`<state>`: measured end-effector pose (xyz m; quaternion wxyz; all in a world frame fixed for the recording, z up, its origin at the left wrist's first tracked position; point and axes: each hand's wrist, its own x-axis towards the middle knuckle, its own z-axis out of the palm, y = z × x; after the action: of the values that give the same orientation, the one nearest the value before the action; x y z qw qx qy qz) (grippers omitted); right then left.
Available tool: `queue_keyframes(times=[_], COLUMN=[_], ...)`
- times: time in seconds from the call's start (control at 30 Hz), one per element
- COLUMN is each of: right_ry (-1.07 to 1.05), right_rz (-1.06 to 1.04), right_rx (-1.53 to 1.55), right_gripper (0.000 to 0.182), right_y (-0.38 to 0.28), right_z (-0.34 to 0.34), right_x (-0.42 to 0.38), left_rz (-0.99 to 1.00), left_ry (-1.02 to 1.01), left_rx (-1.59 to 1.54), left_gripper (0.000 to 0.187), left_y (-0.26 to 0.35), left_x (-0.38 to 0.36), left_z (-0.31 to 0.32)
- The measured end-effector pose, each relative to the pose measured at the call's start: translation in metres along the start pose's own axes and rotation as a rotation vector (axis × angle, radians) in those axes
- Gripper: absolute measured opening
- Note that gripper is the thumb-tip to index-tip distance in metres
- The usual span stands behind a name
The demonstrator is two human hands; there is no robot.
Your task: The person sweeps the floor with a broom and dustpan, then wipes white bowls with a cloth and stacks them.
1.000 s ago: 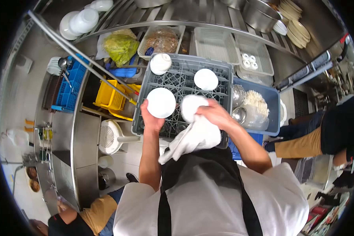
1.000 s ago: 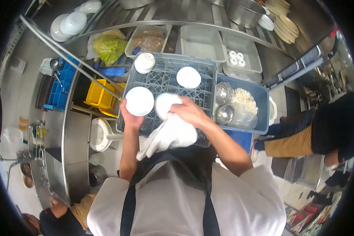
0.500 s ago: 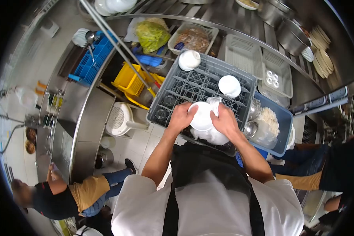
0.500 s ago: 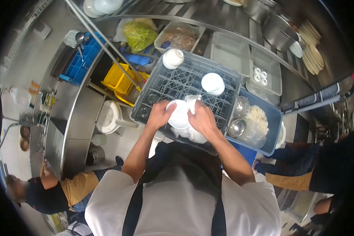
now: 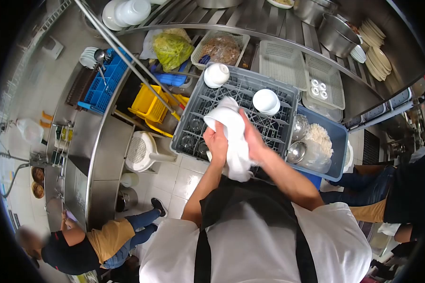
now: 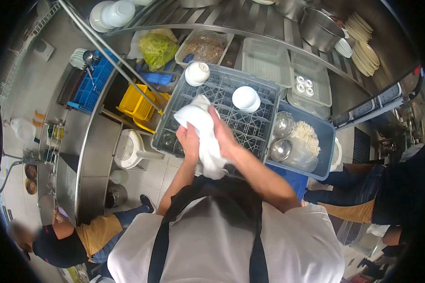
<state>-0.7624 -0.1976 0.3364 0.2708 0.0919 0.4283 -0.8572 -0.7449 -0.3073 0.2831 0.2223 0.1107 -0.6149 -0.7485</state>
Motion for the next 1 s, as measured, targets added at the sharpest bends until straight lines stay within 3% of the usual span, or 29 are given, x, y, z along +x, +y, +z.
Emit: queue_keyframes(times=[0.03, 0.07, 0.13, 0.17, 0.23, 0.3, 0.37, 0.4, 0.5, 0.63, 0.7, 0.8, 0.83, 0.9, 0.97, 1.0], right_ry=[0.096, 0.100, 0.150, 0.158, 0.203, 0.188, 0.016, -0.045, -0.059, 0.223, 0.297, 0.539, 0.545, 0.421, 0.300, 0.387], right_rz=[0.024, 0.025, -0.245, -0.243, -0.667, -0.766, -0.787, -0.773, -0.186, -0.132, -0.133, -0.491, -0.488, -1.046, -0.617, -0.706], right_rx=[0.198, 0.202, -0.001, 0.007, -0.694, -0.782, -0.908, -0.884, -0.402, -0.056, -0.049, -0.687, -0.692, -1.230, -1.407, -1.450], right_gripper=[0.058, 0.058, 0.049, 0.049, 0.042, 0.036, 0.036, 0.037, 0.044, 0.051, 0.049, 0.039, 0.039, 0.030, 0.021, 0.019], right_y=[0.014, 0.024, 0.039, 0.039, 0.032, 0.015, -0.014, -0.022, -0.034, -0.013, -0.018, -0.046, -0.048, -0.052, -0.050, -0.039], right_z=[0.007, 0.003, -0.006, -0.004, -0.003, -0.004, -0.002, -0.007, -0.022, -0.052, -0.073, -0.084, -0.087, -0.086, -0.081, -0.087], right_x=[-0.008, -0.016, -0.023, -0.032, -0.048, -0.053, -0.052, -0.042, -0.030, -0.011, -0.017, -0.054, -0.056, -0.054, -0.049, -0.034], left_rz=[-0.055, -0.044, -0.031, 0.020, 0.068, -0.030, -0.029, -0.022, -0.100, -0.344, -0.351, -0.107, -0.118, -0.107, -0.033, 0.037], left_ry=[0.064, 0.044, 0.023, 0.005, -0.034, -0.088, -0.196, -0.291, -0.387, -0.317, -0.182, -0.234, -0.289, -0.340, -0.396, -0.438], left_rx=[0.018, 0.018, 0.020, 0.114, 0.207, 0.157, 0.215, 0.229, 0.179, 0.088, 0.100, 0.544, 0.778, 0.974, 1.059, 1.143], left_gripper=[0.029, 0.029, 0.030, 0.030, 0.030, 0.031, 0.030, 0.030, 0.029, 0.032, 0.035, 0.043, 0.044, 0.043, 0.042, 0.042], left_y=[-0.009, -0.020, -0.039, -0.040, -0.041, -0.012, -0.007, -0.006, -0.014, -0.053, -0.061, -0.057, -0.051, -0.036, -0.028, -0.024], left_x=[0.003, 0.003, 0.006, 0.003, 0.002, 0.000, 0.002, 0.005, 0.000, 0.009, 0.005, 0.021, 0.026, 0.031, 0.024, 0.021], left_z=[0.000, -0.004, -0.013, -0.017, -0.022, -0.021, -0.030, -0.034, -0.027, -0.002, 0.022, 0.039, 0.042, 0.060, 0.077, 0.085])
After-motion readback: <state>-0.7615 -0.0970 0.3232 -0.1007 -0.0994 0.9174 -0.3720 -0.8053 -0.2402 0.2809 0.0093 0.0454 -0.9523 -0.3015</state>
